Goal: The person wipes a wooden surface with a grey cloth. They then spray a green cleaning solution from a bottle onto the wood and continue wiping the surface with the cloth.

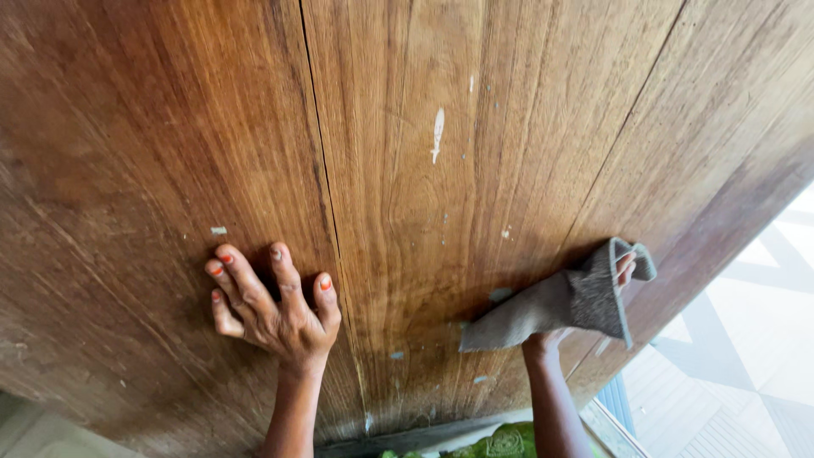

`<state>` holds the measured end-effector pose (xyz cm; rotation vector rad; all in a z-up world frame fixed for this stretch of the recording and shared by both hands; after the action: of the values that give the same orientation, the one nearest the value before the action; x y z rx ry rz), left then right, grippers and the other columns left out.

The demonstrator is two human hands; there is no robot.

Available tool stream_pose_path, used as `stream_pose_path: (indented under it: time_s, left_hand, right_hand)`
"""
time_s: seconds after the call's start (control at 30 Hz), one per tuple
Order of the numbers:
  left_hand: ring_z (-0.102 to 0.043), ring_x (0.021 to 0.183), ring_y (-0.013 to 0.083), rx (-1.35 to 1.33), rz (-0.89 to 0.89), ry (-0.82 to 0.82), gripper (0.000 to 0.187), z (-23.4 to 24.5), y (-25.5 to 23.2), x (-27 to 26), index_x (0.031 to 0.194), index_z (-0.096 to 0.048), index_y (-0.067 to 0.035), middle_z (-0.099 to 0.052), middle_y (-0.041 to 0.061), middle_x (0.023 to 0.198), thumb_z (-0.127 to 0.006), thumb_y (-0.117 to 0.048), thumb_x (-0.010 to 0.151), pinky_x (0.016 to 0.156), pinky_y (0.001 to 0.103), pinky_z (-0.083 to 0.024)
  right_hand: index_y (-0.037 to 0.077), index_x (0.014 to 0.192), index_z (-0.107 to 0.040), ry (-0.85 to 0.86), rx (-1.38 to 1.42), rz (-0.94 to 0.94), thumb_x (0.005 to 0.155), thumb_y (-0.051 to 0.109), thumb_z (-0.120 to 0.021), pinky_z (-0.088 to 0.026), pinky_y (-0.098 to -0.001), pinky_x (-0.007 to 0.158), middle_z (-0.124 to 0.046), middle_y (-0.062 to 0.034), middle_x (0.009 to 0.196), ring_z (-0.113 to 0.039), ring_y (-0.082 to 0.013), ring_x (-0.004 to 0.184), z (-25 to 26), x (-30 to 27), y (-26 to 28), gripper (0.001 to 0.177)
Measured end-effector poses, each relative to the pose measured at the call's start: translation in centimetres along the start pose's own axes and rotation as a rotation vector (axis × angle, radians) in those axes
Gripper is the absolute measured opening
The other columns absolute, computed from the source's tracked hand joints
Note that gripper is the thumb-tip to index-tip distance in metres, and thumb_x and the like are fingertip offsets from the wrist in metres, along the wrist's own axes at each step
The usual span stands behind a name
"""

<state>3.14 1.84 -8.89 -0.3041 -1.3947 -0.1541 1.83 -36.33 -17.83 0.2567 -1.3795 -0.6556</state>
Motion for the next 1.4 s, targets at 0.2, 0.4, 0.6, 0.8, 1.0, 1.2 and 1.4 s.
stream_pose_path:
  time_s: [0.2, 0.4, 0.6, 0.8, 1.0, 1.2, 1.4]
  left_hand:
    - [-0.021, 0.158, 0.0455, -0.051, 0.037, -0.029, 0.064, -1.2, 0.1, -1.8, 0.161, -0.043, -0.007, -0.024, 0.030, 0.167, -0.034, -0.048, 0.113, 0.122, 0.057, -0.017]
    - [-0.020, 0.160, 0.0440, -0.027, 0.014, -0.068, 0.062, -2.7, 0.1, -5.5, 0.159, -0.042, -0.005, -0.024, 0.029, 0.168, -0.035, -0.048, 0.115, 0.123, 0.058, -0.020]
    - [-0.023, 0.159, 0.0434, -0.056, -0.035, -0.102, 0.060, -3.0, 0.9, -6.9, 0.160, -0.040, -0.004, -0.028, 0.029, 0.167, -0.042, -0.044, 0.114, 0.124, 0.056, -0.023]
    - [-0.022, 0.158, 0.0413, -0.074, -0.013, -0.133, 0.062, -3.1, 2.7, -6.6, 0.161, -0.038, -0.004, -0.025, 0.027, 0.166, -0.043, -0.040, 0.110, 0.124, 0.055, -0.022]
    - [-0.011, 0.162, 0.0444, -0.063, 0.221, 0.019, 0.061, -1.6, 8.3, -5.7, 0.167, -0.016, -0.008, -0.007, 0.026, 0.172, -0.030, -0.040, 0.117, 0.129, 0.052, -0.022]
    - [-0.002, 0.164, 0.0387, -0.060, 0.309, 0.015, 0.063, -2.5, 8.6, -7.5, 0.172, -0.010, -0.014, 0.001, 0.016, 0.175, -0.026, -0.043, 0.118, 0.132, 0.053, -0.012]
    - [0.000, 0.164, 0.0410, -0.078, 0.231, 0.020, 0.067, -3.7, 4.3, -9.5, 0.171, -0.012, -0.015, 0.000, 0.022, 0.176, -0.031, -0.047, 0.115, 0.131, 0.055, -0.006]
  right_hand:
    - [0.014, 0.136, -0.058, -0.015, 0.290, 0.501, 0.096, 0.032, -0.062, -0.023, -0.0695, 0.120, -0.042, -0.0302, 0.154, -0.035, -0.0505, 0.146, 1.7, -7.9, 8.1, 0.045]
    - [0.030, 0.135, -0.074, 0.178, 0.506, 0.874, 0.097, 0.035, -0.067, -0.017, -0.0529, 0.122, -0.058, -0.0072, 0.149, -0.040, -0.0315, 0.144, 3.8, -15.2, 14.8, 0.040]
    - [0.025, 0.125, -0.074, 0.140, 0.580, 0.778, 0.089, 0.021, -0.068, -0.030, -0.0527, 0.114, -0.061, -0.0083, 0.138, -0.053, -0.0296, 0.125, 2.8, -11.1, 12.6, 0.037]
    - [0.003, 0.157, -0.046, -0.097, 0.386, 0.089, 0.116, 0.020, -0.047, -0.018, -0.0569, 0.138, -0.044, -0.0153, 0.166, -0.028, -0.0404, 0.163, -0.9, -1.7, -2.8, 0.044]
    - [0.007, 0.148, -0.052, -0.143, 0.208, -0.240, 0.109, 0.021, -0.051, -0.022, -0.0583, 0.130, -0.047, -0.0167, 0.158, -0.033, -0.0405, 0.153, -1.8, 1.7, -14.0, 0.041]
    - [0.010, 0.138, -0.058, -0.126, 0.155, -0.190, 0.102, 0.023, -0.055, -0.026, -0.0596, 0.122, -0.050, -0.0181, 0.150, -0.038, -0.0406, 0.142, -2.1, 0.2, -10.3, 0.039]
    - [0.013, 0.128, -0.064, -0.064, 0.150, 0.145, 0.094, 0.025, -0.060, -0.030, -0.0610, 0.114, -0.053, -0.0196, 0.142, -0.043, -0.0407, 0.132, -2.0, -6.2, 2.3, 0.036]
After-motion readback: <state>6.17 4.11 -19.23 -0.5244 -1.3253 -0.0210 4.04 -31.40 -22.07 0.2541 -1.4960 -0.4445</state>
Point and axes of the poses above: each hand's wrist, its own x-axis towards the middle knuckle, its own z-axis out of the back of the hand, y = z × x, the point moved 5 cm from there along x, towards the middle knuckle
